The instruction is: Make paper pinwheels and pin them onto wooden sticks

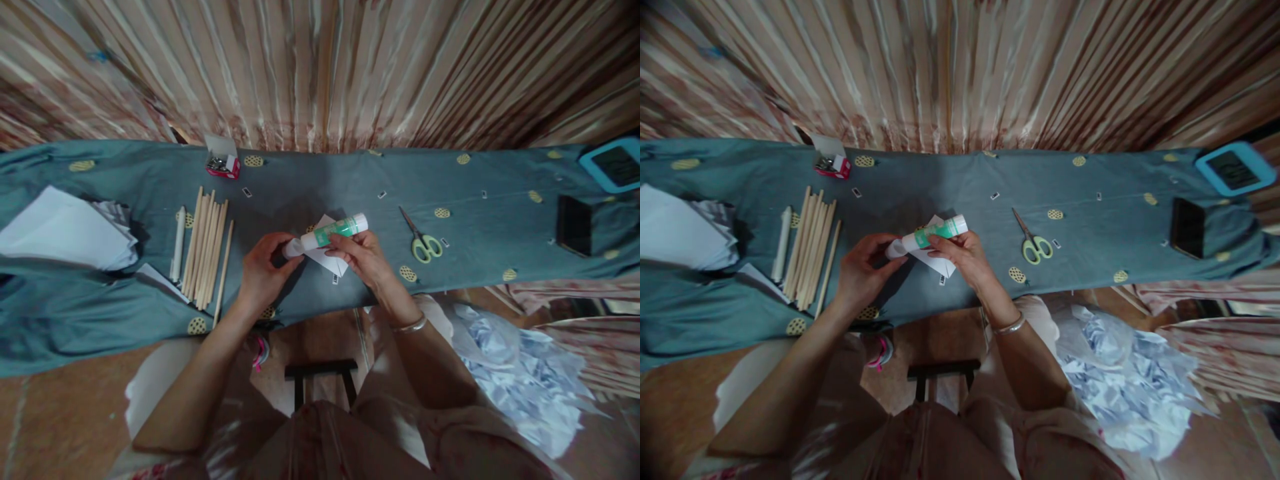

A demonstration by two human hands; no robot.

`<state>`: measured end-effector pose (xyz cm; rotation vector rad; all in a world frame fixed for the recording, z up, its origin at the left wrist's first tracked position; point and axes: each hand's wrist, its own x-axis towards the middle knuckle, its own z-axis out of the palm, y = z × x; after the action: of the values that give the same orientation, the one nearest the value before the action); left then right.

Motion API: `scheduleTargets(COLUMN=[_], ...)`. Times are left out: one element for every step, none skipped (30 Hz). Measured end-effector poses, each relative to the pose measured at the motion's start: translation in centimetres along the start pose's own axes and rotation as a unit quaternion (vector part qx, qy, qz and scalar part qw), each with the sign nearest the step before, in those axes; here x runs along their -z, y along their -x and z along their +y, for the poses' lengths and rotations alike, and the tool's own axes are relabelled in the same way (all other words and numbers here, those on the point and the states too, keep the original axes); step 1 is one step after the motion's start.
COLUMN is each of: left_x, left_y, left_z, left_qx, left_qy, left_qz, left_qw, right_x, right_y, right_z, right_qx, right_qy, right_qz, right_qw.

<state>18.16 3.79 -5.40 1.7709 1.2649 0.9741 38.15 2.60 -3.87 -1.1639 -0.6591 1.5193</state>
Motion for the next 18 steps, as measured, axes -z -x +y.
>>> scheduleTargets(left_x=[-0.08, -0.15, -0.21, -0.26, -0.30, -0.32, -0.33, -0.32, -0.30, -0.27, -0.22, -0.16, -0.10, -0.04, 0.01, 0.04, 0.07, 0.07], left_y=[-0.01, -0.02, -0.03, -0.03, -0.03, -0.03, -0.04, -0.04, -0.05, -0.06, -0.08, -0.09, -0.10, -0.10, -0.08, -0.04, 0.02, 0.09], left_z=[-0.01, -0.03, -0.04, -0.06, -0.07, -0.07, -0.06, -0.04, 0.00, 0.04, 0.10, 0.15, 0.20, 0.22, 0.23, 0.21, 0.17, 0.11], left_qx=[0.001, 0.001, -0.002, -0.006, -0.011, -0.016, -0.021, -0.026, -0.030, -0.036, -0.043, -0.050, -0.059, -0.068, -0.078, -0.087, -0.094, -0.101], left_qy=[0.002, 0.002, 0.001, -0.003, -0.007, -0.013, -0.018, -0.025, -0.033, -0.042, -0.053, -0.066, -0.080, -0.094, -0.109, -0.123, -0.135, -0.145], left_qz=[-0.002, -0.005, -0.008, -0.012, -0.015, -0.016, -0.015, -0.012, -0.011, -0.011, -0.012, -0.014, -0.015, -0.015, -0.014, -0.013, -0.012, -0.011], left_qw=[1.000, 1.000, 1.000, 1.000, 1.000, 1.000, 0.999, 0.999, 0.999, 0.998, 0.998, 0.996, 0.995, 0.993, 0.991, 0.989, 0.986, 0.984], right_x=[0.02, 0.04, 0.06, 0.07, 0.07, 0.06, 0.04, 0.02, -0.01, -0.03, -0.05, -0.06, -0.05, -0.05, -0.05, -0.05, -0.08, -0.13], right_y=[0.01, 0.01, 0.00, 0.00, 0.00, 0.01, 0.02, 0.03, 0.04, 0.05, 0.05, 0.04, 0.02, -0.01, -0.04, -0.07, -0.10, -0.12], right_z=[0.05, 0.10, 0.15, 0.18, 0.20, 0.20, 0.20, 0.19, 0.18, 0.18, 0.20, 0.23, 0.28, 0.33, 0.40, 0.46, 0.51, 0.55], right_qx=[0.003, 0.005, 0.007, 0.008, 0.009, 0.010, 0.011, 0.011, 0.012, 0.013, 0.012, 0.011, 0.010, 0.008, 0.006, 0.006, 0.006, 0.006], right_qy=[0.007, 0.013, 0.018, 0.020, 0.022, 0.023, 0.024, 0.025, 0.026, 0.027, 0.030, 0.034, 0.039, 0.047, 0.056, 0.065, 0.074, 0.083], right_qz=[-0.002, -0.004, -0.006, -0.006, -0.006, -0.005, -0.004, -0.003, -0.001, 0.000, 0.001, 0.001, 0.001, 0.001, 0.000, -0.001, -0.001, -0.001], right_qw=[1.000, 1.000, 1.000, 1.000, 1.000, 1.000, 1.000, 1.000, 1.000, 1.000, 0.999, 0.999, 0.999, 0.999, 0.998, 0.998, 0.997, 0.997])
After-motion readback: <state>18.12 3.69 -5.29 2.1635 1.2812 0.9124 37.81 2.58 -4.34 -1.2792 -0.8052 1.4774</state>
